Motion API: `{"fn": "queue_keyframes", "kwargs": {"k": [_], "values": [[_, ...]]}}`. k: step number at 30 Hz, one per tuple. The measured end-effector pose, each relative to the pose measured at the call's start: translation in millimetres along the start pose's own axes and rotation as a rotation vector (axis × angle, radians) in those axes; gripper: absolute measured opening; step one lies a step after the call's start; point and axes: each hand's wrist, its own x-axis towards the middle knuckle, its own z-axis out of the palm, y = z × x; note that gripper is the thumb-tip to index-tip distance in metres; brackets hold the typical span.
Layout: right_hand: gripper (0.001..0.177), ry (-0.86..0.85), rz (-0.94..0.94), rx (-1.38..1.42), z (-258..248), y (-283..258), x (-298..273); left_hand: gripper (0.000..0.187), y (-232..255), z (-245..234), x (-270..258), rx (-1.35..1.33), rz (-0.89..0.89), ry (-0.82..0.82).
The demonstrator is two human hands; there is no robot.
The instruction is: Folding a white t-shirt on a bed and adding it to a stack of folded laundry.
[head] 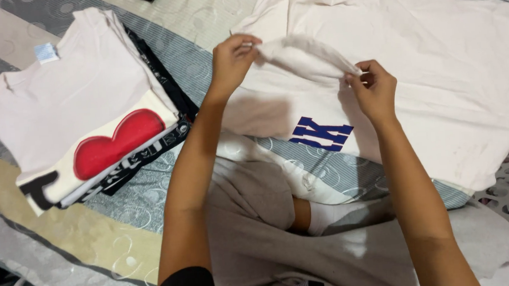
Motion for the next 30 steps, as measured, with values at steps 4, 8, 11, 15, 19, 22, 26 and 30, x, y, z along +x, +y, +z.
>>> {"fn": "queue_keyframes", "kwargs": {"k": [4,8,11,15,19,22,26,30], "values": [[0.013,0.050,-0.250,-0.088,-4,-5,-47,0.023,4,-26,-55,-0.089,0.042,-0.110],[0.023,-0.010,-0.387,-0.181,2,19,-86,0.027,13,-39,-92,0.156,0.067,-0.273],[0.027,-0.023,-0.408,-0.326,13,35,-102,0.024,15,-37,-103,0.395,0.070,-0.407],[0.031,0.057,-0.396,-0.448,15,27,-106,0.025,34,-29,-103,0.820,-0.068,-0.343],[0.028,0.217,-0.512,-0.485,30,31,-92,0.032,31,15,-100,0.969,0.282,-0.046],[0.037,0.186,-0.573,-0.580,65,20,-79,0.055,43,56,-99,1.059,0.138,-0.277],[0.057,-0.041,-0.341,-0.753,97,-11,-83,0.063,25,75,-100,1.118,0.048,-0.337],[0.074,-0.209,-0.132,-0.837,97,-7,-77,0.074,-8,60,-103,1.109,-0.029,-0.301]]}}
